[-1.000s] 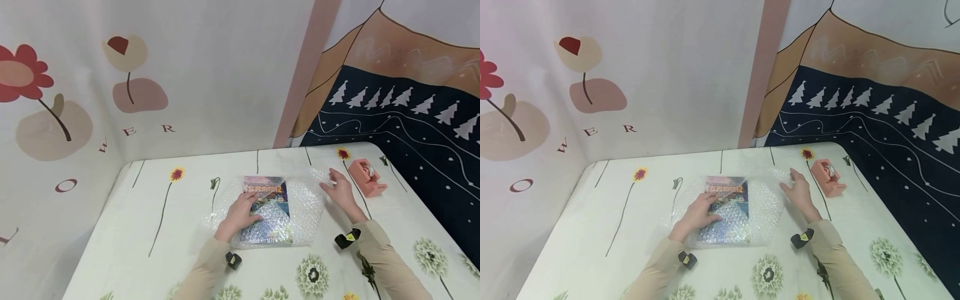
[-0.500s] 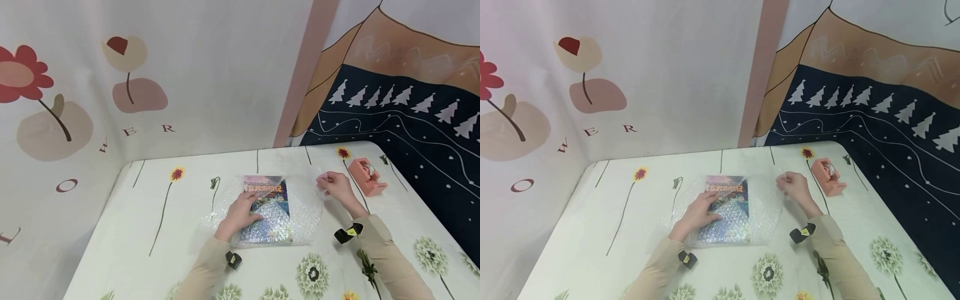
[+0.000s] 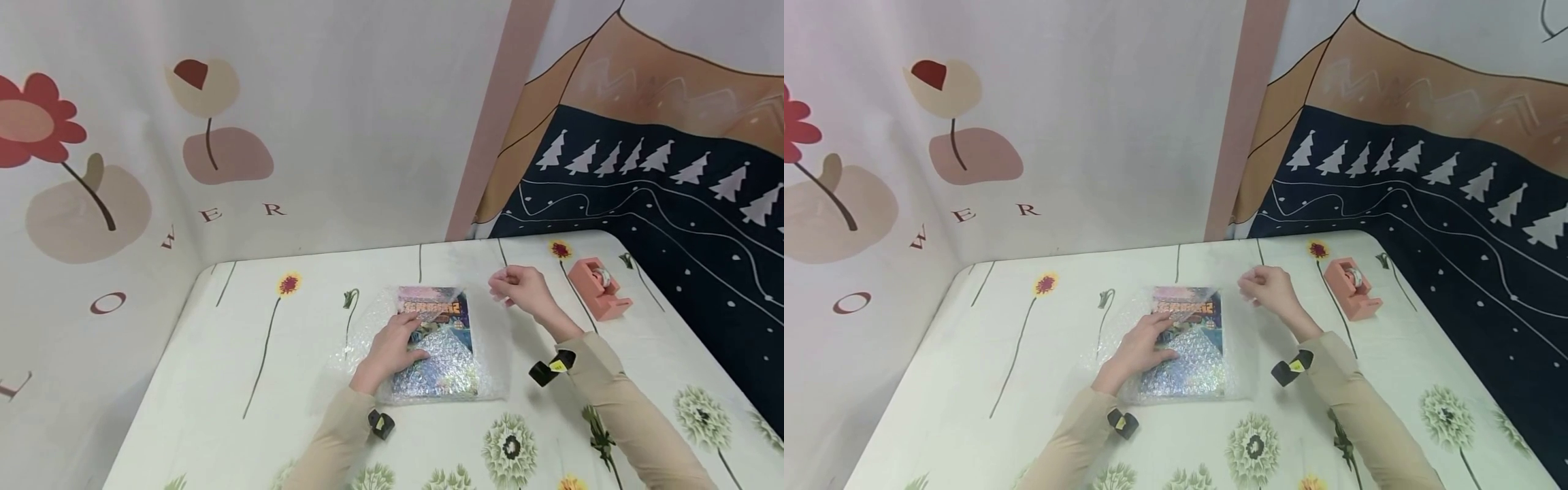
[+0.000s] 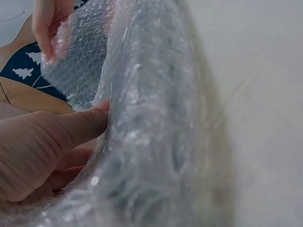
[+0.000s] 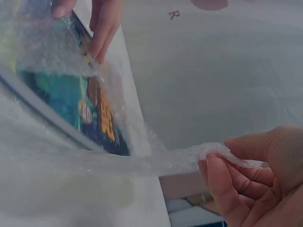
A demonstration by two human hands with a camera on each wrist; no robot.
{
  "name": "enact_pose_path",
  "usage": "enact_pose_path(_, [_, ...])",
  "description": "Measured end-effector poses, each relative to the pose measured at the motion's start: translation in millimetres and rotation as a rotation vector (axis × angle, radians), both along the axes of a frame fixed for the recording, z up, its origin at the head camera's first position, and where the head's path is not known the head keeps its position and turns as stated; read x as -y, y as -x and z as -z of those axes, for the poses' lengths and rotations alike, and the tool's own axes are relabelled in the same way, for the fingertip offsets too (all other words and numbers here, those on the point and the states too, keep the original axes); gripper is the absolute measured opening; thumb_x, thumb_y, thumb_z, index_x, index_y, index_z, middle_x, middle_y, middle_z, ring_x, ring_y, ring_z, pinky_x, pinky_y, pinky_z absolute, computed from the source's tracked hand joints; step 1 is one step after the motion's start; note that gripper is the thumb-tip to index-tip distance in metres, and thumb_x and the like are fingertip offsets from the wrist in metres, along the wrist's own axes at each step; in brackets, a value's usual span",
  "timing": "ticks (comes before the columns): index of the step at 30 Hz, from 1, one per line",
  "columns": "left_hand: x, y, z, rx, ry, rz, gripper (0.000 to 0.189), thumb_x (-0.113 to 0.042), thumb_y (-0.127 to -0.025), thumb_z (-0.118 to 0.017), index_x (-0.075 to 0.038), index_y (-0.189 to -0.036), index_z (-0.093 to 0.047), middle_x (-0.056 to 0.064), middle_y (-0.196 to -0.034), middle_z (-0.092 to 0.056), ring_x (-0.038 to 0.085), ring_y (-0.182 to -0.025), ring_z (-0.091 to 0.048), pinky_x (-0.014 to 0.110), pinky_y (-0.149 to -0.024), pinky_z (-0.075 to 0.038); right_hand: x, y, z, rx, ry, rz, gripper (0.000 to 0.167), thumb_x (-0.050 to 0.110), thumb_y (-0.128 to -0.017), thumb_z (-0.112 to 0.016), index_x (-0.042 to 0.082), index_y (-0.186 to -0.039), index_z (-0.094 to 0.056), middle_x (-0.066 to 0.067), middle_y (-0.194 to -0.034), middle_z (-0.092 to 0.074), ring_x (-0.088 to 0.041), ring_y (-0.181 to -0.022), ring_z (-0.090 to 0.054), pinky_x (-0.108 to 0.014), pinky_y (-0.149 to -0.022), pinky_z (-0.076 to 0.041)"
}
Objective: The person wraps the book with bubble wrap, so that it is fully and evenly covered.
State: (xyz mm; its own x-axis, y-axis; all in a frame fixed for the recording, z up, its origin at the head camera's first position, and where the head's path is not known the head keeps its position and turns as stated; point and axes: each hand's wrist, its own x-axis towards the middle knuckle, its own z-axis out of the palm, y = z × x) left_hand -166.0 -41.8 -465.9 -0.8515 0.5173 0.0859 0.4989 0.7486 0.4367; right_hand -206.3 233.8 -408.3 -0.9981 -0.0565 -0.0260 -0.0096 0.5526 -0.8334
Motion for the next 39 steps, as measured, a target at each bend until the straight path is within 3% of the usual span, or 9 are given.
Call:
enact_pose_path(9, [-1.5, -0.6, -2.1, 0.03, 0.045, -0.024, 0.065, -0.033, -0.077, -0.076, 0.002, -0.128, -0.054, 0.013, -0.139, -0.046, 0.031, -0.126, -0.042, 0.041, -0.096, -0.044, 39.7, 10.0, -4.5, -0.041, -0.004, -0.085, 0.016, 0.011, -0.089, -0.063, -0.004, -0.094, -0.064, -0.012, -0.078, -0.067, -0.015, -0.063, -0.062, -0.027, -0.055, -0.054])
enact_pose_path(17, [-1.3, -0.6, -2.1, 0.033, 0.029, -0.026, 0.065, -0.033, -0.076, -0.076, 0.002, -0.127, -0.055, 0.013, -0.138, -0.046, 0.032, -0.125, -0.042, 0.043, -0.095, -0.044, 70.2, 21.0, 9.0, -0.132, -0.064, -0.155, 0.009, 0.007, -0.086, -0.065, -0.001, -0.083, -0.066, -0.009, -0.07, -0.065, -0.014, -0.054, -0.059, -0.027, -0.049, -0.051])
enact_pose_path(23, [-0.9, -0.4, -0.8, 0.029, 0.035, -0.026, 0.062, -0.032, -0.077, -0.076, 0.002, -0.126, -0.056, 0.013, -0.138, -0.047, 0.031, -0.125, -0.043, 0.041, -0.095, -0.044, 88.4, 29.7, 20.7, -0.212, -0.131, -0.233, 0.013, 0.008, -0.083, -0.066, 0.006, -0.07, -0.065, -0.003, -0.059, -0.06, -0.013, -0.047, -0.052, -0.027, -0.043, -0.043])
enact_pose_path(26, [-1.1, -0.5, -1.2, 0.025, 0.036, -0.026, 0.062, -0.032, -0.077, -0.076, 0.002, -0.126, -0.056, 0.013, -0.138, -0.047, 0.031, -0.125, -0.043, 0.041, -0.095, -0.044, 95.4, 31.8, 23.6, -0.148, -0.147, -0.226, 0.014, 0.006, -0.083, -0.065, 0.005, -0.069, -0.064, -0.004, -0.059, -0.06, -0.013, -0.046, -0.052, -0.026, -0.043, -0.044])
enact_pose_path(31, [-1.3, -0.4, -1.9, 0.013, 0.038, -0.029, 0.061, -0.032, -0.078, -0.076, 0.001, -0.125, -0.056, 0.012, -0.138, -0.047, 0.03, -0.125, -0.043, 0.041, -0.094, -0.045, 104.5, 31.9, 22.2, 0.039, -0.156, -0.187, 0.012, 0.005, -0.085, -0.064, 0.0, -0.075, -0.066, -0.007, -0.062, -0.062, -0.016, -0.049, -0.056, -0.025, -0.046, -0.045])
enact_pose_path(39, [-0.7, 0.1, -1.5, -0.002, 0.037, -0.026, 0.061, -0.033, -0.077, -0.076, 0.001, -0.124, -0.057, 0.012, -0.137, -0.048, 0.03, -0.123, -0.044, 0.041, -0.093, -0.046, 106.5, 33.6, 24.2, 0.091, -0.176, -0.252, 0.013, 0.007, -0.086, -0.064, -0.001, -0.079, -0.071, -0.007, -0.064, -0.065, -0.018, -0.055, -0.06, -0.023, -0.049, -0.048])
